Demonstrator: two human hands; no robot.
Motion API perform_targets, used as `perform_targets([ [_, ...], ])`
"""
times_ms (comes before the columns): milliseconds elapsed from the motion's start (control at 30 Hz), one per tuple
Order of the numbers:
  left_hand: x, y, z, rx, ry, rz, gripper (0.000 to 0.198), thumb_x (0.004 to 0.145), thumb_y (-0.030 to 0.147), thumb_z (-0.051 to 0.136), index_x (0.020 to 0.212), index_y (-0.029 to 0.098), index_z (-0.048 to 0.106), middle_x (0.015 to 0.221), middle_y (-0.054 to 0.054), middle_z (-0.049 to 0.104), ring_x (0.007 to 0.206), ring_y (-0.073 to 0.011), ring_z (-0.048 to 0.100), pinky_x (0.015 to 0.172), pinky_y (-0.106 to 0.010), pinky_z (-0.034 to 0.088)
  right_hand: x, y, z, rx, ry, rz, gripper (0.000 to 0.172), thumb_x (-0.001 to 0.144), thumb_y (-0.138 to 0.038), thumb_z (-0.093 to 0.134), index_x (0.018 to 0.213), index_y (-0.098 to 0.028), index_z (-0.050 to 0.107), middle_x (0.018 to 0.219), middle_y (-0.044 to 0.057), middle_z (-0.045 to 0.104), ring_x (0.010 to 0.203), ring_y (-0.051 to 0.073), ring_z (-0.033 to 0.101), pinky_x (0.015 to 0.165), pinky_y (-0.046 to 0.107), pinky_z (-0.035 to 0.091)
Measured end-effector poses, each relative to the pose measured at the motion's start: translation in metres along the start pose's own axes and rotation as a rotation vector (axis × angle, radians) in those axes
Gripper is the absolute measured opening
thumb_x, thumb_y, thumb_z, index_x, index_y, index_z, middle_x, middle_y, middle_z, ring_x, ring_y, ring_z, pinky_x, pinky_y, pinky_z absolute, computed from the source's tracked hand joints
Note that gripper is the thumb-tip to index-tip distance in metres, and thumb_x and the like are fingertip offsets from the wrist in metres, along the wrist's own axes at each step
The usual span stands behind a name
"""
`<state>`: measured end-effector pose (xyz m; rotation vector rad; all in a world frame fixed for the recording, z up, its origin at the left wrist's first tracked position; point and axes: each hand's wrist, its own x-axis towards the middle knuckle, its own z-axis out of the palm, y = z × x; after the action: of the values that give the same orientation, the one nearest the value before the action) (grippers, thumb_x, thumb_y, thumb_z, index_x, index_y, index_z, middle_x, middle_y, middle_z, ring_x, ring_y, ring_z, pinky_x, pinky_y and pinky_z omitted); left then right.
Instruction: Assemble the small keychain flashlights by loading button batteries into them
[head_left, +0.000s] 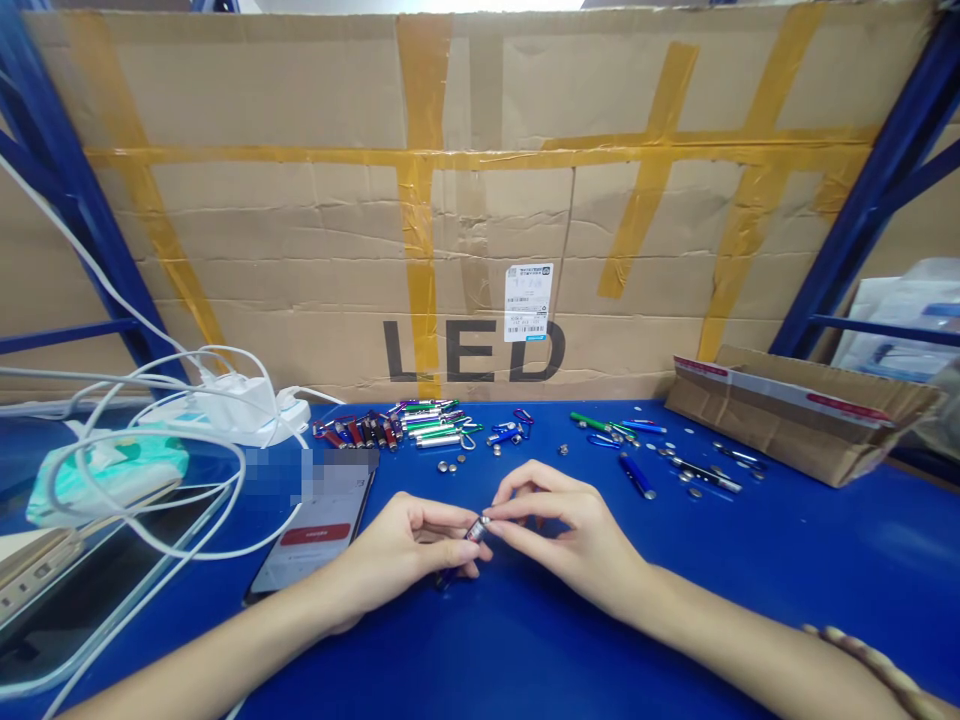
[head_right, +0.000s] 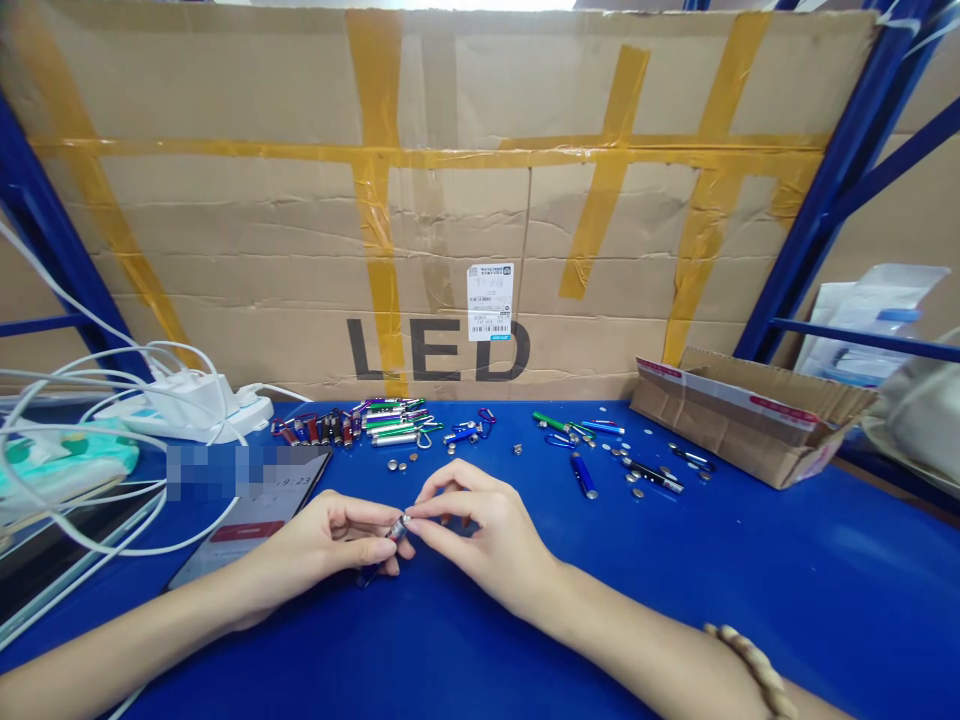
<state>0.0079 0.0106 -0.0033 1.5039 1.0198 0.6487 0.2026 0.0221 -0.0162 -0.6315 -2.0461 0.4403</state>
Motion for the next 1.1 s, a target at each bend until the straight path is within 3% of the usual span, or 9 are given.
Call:
perform_targets([
  [300, -0.002, -0.001, -0.001, 0.002, -0.047, 0.036, 0.028, 0.073, 0.030, 0.065, 0.096, 0.014, 0.071, 0.070, -0.004, 0.067, 0.066, -0.0126, 0.056, 0.058, -0.021, 0.036, -0.001, -0.001, 0.000, 0.076, -0.055, -0.085, 0.007, 0.077, -0.017, 0.063, 0.077, -0.017, 0.070, 0.082, 0.006, 0.061, 0.062, 0.009, 0.054, 0.057, 0.023, 0.048],
  [567, -0.003, 0.001, 0.002, 0.039, -0.033, 0.019, 0.027, 0.072, 0.028, 0.066, 0.094, 0.014, 0.072, 0.069, -0.004, 0.068, 0.065, -0.0127, 0.056, 0.056, -0.020, 0.036, -0.001, 0.000, -0.002, 0.166, -0.157, 0.071, 0.014, 0.078, -0.020, 0.063, 0.065, -0.014, 0.066, 0.082, 0.004, 0.057, 0.061, 0.007, 0.052, 0.056, 0.022, 0.046],
  [767, -0.002, 0.001, 0.002, 0.026, 0.002, -0.007, 0.026, 0.071, 0.031, 0.067, 0.090, 0.014, 0.073, 0.070, -0.004, 0.070, 0.065, -0.0129, 0.058, 0.056, -0.020, 0.038, 0.005, -0.001, -0.008, 0.209, -0.259, 0.210, 0.010, 0.076, -0.026, 0.064, 0.075, -0.016, 0.067, 0.096, 0.005, 0.057, 0.071, 0.009, 0.056, 0.056, 0.020, 0.046],
  [833, -0.002, 0.001, 0.002, -0.008, 0.026, -0.004, 0.024, 0.070, 0.029, 0.067, 0.088, 0.014, 0.072, 0.078, -0.005, 0.071, 0.069, -0.0139, 0.060, 0.062, -0.022, 0.041, 0.008, 0.006, -0.014, 0.097, -0.202, 0.237, 0.014, 0.078, -0.030, 0.062, 0.079, -0.017, 0.067, 0.095, 0.004, 0.058, 0.070, 0.009, 0.056, 0.053, 0.019, 0.045],
  [933, -0.002, 0.003, 0.001, -0.057, 0.073, -0.005, 0.023, 0.068, 0.025, 0.068, 0.088, 0.015, 0.072, 0.087, -0.006, 0.072, 0.074, -0.0146, 0.062, 0.069, -0.023, 0.045, 0.012, 0.029, -0.029, -0.265, -0.076, 0.233, 0.015, 0.081, -0.030, 0.057, 0.086, -0.019, 0.068, 0.095, 0.005, 0.060, 0.066, 0.010, 0.057, 0.059, 0.024, 0.048],
  [1033, -0.001, 0.003, 0.000, -0.078, 0.102, 0.001, 0.024, 0.067, 0.025, 0.069, 0.089, 0.014, 0.071, 0.087, -0.006, 0.072, 0.074, -0.0144, 0.063, 0.073, -0.024, 0.046, 0.012, 0.058, -0.048, -0.656, -0.084, 0.275, 0.027, 0.082, -0.026, 0.056, 0.107, -0.020, 0.064, 0.114, 0.009, 0.056, 0.068, 0.015, 0.061, 0.066, 0.032, 0.051],
  [1100, -0.001, 0.002, 0.000, -0.087, 0.111, 0.021, 0.026, 0.068, 0.026, 0.069, 0.090, 0.014, 0.070, 0.087, -0.007, 0.072, 0.072, -0.0141, 0.062, 0.072, -0.025, 0.047, 0.011, 0.074, -0.057, -0.720, -0.131, 0.330, 0.022, 0.081, -0.022, 0.056, 0.099, -0.017, 0.068, 0.107, 0.010, 0.061, 0.075, 0.019, 0.064, 0.072, 0.034, 0.051],
])
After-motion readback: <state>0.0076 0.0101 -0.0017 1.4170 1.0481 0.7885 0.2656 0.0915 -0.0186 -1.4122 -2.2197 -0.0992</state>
